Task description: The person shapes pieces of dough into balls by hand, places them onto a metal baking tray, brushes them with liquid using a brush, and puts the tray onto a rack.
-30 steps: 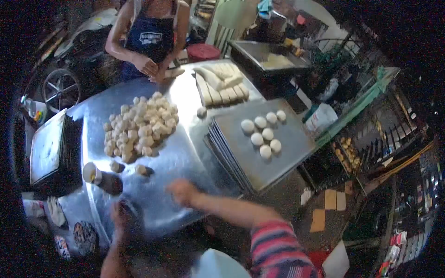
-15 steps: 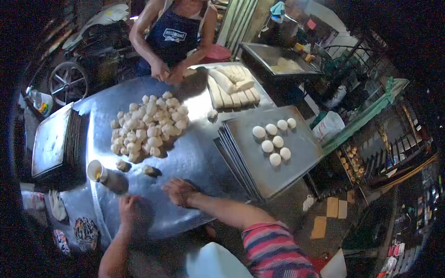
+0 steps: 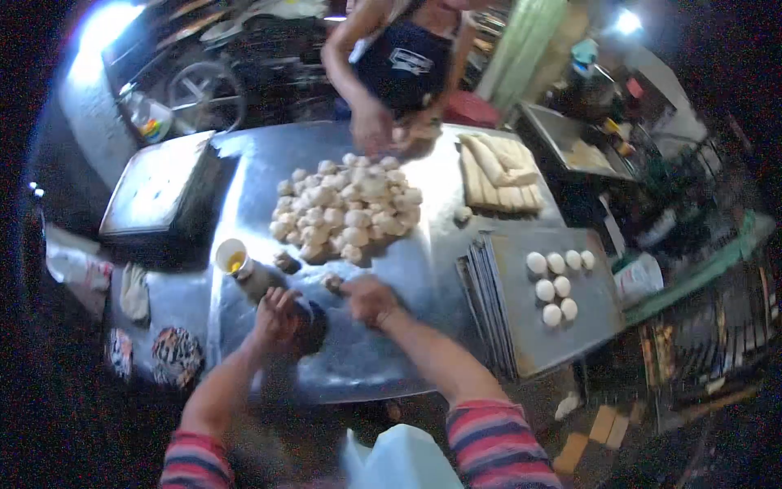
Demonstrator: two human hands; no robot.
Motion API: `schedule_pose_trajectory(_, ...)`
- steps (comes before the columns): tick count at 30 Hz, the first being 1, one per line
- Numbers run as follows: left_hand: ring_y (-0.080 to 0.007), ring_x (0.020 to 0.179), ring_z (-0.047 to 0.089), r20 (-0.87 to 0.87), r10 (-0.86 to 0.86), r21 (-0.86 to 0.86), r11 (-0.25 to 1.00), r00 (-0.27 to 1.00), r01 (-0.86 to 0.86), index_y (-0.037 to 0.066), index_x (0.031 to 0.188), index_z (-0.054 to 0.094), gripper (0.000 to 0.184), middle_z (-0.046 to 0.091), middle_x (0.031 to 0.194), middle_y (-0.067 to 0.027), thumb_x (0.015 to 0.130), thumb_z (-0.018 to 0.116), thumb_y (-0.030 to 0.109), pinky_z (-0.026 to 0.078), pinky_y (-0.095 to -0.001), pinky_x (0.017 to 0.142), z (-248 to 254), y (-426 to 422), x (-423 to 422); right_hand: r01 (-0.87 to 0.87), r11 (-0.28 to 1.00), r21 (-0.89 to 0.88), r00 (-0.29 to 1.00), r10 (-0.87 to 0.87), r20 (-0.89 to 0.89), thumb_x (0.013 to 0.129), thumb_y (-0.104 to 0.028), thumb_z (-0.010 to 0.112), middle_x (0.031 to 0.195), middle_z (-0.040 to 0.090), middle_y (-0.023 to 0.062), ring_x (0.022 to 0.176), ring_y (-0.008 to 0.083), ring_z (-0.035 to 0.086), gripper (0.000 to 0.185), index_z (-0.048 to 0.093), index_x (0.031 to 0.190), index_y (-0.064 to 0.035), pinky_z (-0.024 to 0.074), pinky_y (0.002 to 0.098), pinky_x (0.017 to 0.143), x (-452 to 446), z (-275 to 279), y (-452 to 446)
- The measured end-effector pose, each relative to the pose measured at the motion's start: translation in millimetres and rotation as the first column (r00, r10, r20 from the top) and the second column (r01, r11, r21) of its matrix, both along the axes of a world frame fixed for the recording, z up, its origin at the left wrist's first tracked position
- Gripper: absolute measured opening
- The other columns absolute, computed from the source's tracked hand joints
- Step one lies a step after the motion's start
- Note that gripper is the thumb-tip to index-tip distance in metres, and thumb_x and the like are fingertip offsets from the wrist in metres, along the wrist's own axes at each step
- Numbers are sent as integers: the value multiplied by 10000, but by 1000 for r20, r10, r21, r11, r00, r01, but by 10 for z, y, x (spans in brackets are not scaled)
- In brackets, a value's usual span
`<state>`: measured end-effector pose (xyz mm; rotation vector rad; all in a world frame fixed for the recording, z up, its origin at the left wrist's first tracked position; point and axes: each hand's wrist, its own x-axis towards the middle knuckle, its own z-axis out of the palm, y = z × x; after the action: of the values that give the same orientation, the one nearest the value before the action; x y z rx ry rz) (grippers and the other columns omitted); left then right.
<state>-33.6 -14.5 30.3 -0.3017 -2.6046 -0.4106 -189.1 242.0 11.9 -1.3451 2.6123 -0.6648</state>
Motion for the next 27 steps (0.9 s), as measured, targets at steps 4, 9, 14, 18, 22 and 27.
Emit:
schedule_pose_trajectory(4, -396, 913, 576, 62, 226, 157, 960, 972, -233, 56, 1166, 655, 372, 597, 944, -171, 795, 664, 76, 490, -513, 830, -61, -106, 324, 37, 999, -36, 989, -42, -141, 797, -111, 678, 997, 726, 209, 989, 441, 665, 255, 742, 1043, -116, 529, 542, 882, 105, -22, 344)
schedule_pose_trajectory(9, -425, 964, 577, -25, 180, 147, 974, 983, -175, 55, 1156, 648, 355, 605, 976, -188, 803, 671, 83, 477, -557, 888, -111, 433, 302, -99, 987, -126, 985, 79, -156, 812, -151, 671, 932, 712, 146, 920, 359, 680, 220, 724, 1025, -134, 549, 496, 823, 298, 146, 159)
schedule_pose_trajectory(14, -364, 965, 606, 67, 325, 98, 939, 943, -330, 91, 1032, 671, 228, 620, 975, -138, 805, 690, 106, 520, -489, 848, -114, 114, -14, -173, 973, -152, 959, 131, -251, 815, -163, 680, 911, 686, 104, 945, 338, 662, 205, 695, 1016, -126, 538, 484, 863, -169, 150, 80)
schedule_pose_trajectory(18, -366, 973, 618, 7, 543, 147, 830, 840, -538, 98, 993, 676, 197, 631, 992, -136, 816, 731, 165, 531, -470, 850, -282, 143, 356, -57, 987, -147, 966, 17, -259, 870, -230, 734, 1068, 664, 122, 1027, 356, 631, 293, 686, 1136, -115, 519, 482, 934, 94, 213, 500)
schedule_pose_trajectory(22, -366, 1028, 616, 162, 544, 186, 803, 823, -567, 117, 990, 694, 197, 647, 1031, -139, 857, 736, 256, 523, -472, 909, -210, 461, 761, -136, 969, -208, 990, 129, -49, 910, -239, 751, 1178, 634, 115, 1141, 352, 587, 315, 673, 1192, -120, 492, 476, 987, 303, 266, 712)
schedule_pose_trajectory(27, -404, 1325, 472, 397, 692, 168, 591, 603, -789, 170, 1228, 694, 330, 564, 1377, -200, 952, 668, 349, 354, -602, 1115, -27, 367, 349, -196, 973, -119, 973, 178, -144, 900, -173, 747, 1176, 648, 114, 1142, 361, 583, 287, 689, 1176, -120, 479, 471, 1012, 395, 386, 767)
